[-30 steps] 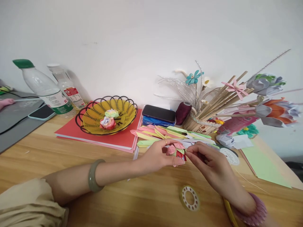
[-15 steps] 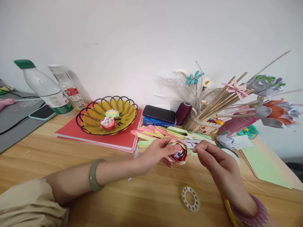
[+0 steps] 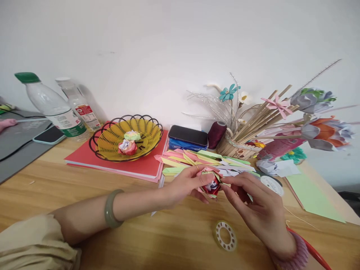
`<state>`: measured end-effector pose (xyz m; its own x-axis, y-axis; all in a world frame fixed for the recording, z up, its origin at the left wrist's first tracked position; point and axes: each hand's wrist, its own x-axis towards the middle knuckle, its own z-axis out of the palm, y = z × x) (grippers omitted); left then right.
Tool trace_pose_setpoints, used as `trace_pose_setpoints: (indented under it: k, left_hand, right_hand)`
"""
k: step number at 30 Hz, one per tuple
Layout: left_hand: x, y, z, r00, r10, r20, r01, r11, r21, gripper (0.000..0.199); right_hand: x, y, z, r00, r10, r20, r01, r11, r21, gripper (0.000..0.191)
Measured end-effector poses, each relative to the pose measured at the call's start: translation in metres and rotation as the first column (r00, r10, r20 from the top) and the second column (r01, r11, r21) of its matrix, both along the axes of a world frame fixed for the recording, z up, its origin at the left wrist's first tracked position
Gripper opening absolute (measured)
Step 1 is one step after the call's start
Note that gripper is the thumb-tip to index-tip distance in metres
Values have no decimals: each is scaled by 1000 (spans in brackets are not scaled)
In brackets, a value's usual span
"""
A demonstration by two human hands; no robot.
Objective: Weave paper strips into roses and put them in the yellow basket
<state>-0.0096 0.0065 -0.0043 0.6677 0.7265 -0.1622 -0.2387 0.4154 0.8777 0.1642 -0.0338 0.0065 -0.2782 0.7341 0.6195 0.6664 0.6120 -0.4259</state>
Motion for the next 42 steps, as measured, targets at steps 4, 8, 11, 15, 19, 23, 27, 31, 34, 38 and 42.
trace_pose_setpoints:
  k: [4,8,11,15,19,23,27,31,34,38,42]
  left_hand:
    - [1,-2,0,999,16,34,-16,1000,9,46]
    - [1,-3,0,999,16,31,-17,1000,23,50]
    - [2,-3,0,1000,8,29,-10,998,66,52]
    - [3,-4,0,999,22,29,-25,996,86,53]
    - [5,-5,1,999,46,27,-48,996,74,53]
    - [6,-6,0,997,68,48,-72,994,84,53]
    - [6,-7,-1,996,73,44,-76,994,79,54]
    - [5,-7,0,997,68,42,-72,994,85,56]
    - [5,-7,1,997,67,24,-68,995,69,58]
    - [6,-6,2,998,65,1,-65,997,47,57]
    - [5,-6,0,999,50,11,-51,997,52,56]
  right_hand:
    - [-1,1,-2,996,-38,76,30,994,104,19]
    - [-1,1,-3,991,-54,124,30,983,182,22]
    - [-1,1,-3,987,-80,137,49,974,220,21]
    - [-2,-1,-3,982,-130,137,94,965,244,20]
    - [-2,-3,-2,986,-106,130,80,979,189,18]
    - [-3,-3,-3,991,-91,95,78,988,134,19]
    - [-4,-2,-3,994,-80,75,71,990,119,22]
    - [-5,-1,0,999,-32,27,32,999,0,13]
    - [-6,1,2,998,-63,-24,60,992,-113,8]
    - [-6,2,-1,991,-133,-7,132,990,-51,4]
    - [-2,0,-8,980,-168,105,141,964,224,13]
